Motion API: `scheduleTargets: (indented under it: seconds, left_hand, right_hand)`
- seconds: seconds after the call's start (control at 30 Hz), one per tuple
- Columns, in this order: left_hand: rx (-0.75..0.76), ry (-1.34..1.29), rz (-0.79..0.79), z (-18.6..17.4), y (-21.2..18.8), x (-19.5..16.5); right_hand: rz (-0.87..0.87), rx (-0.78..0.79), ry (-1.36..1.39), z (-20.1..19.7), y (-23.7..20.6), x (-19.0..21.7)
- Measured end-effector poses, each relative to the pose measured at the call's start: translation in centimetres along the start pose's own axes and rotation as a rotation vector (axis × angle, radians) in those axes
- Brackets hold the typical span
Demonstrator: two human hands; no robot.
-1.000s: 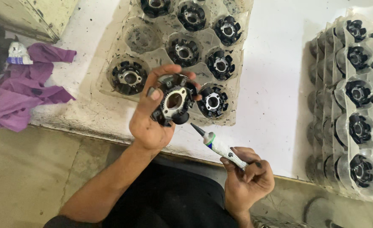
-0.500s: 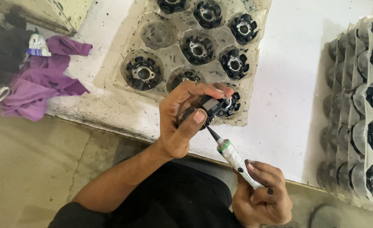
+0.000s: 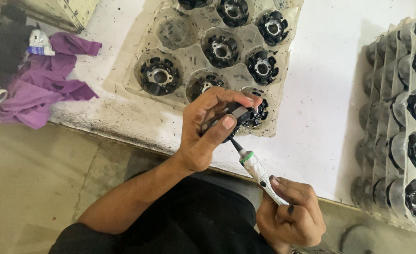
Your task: The person picks up black rotor-like components from plastic trays and applies adhesive from a squeeze tube onto each component, rotating the part to reach different spots. They periodically wipe the tube tip with a gray cloth and place finished parts back into the trays.
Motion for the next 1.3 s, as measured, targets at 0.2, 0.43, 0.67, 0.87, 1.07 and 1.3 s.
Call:
scheduleTargets:
  seconds: [0.2,0.43,0.67,0.87,1.07,1.3]
  left_hand:
    - [0.0,-0.001,0.003,0.1,-0.1,0.2]
    - [-0.013,-0.002,0.014,0.0,-0.4,0.3]
    - [-0.098,-0.129,0.043,0.1,-0.7,1.0]
    - [-0.319,-0.673,0.066,1.2,-0.9,1.7]
    - [-0.482,-0.933,-0.042,2.1,-1.4,1.9]
    - [-0.563,-1.005,-0.152,2.4,-1.7,2.7]
  right_hand:
    - [-0.009,-0.007,-0.015,0.0,-0.3,-0.2]
    - [0.003,-0.019,0.013,0.1,-0.6,0.0]
    - [0.026,0.001,0.003,-0.1,-0.7,0.2]
    - [0.098,-0.038,0.025,0.0,-0.7,0.5]
    - [0.13,-0.134,0.01,0.6,-1.3,0.2]
    - [0.033,-0.071,0.049,0.6,-1.3,-0.7]
Point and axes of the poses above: each hand's wrist, its own y-axis towards the middle knuckle, its own z-axis out of the palm, x = y × z, the point moved 2 cm from there along y, towards the middle knuckle, and after that the axes turned 14 degrees about x, right-handed, at the moved point
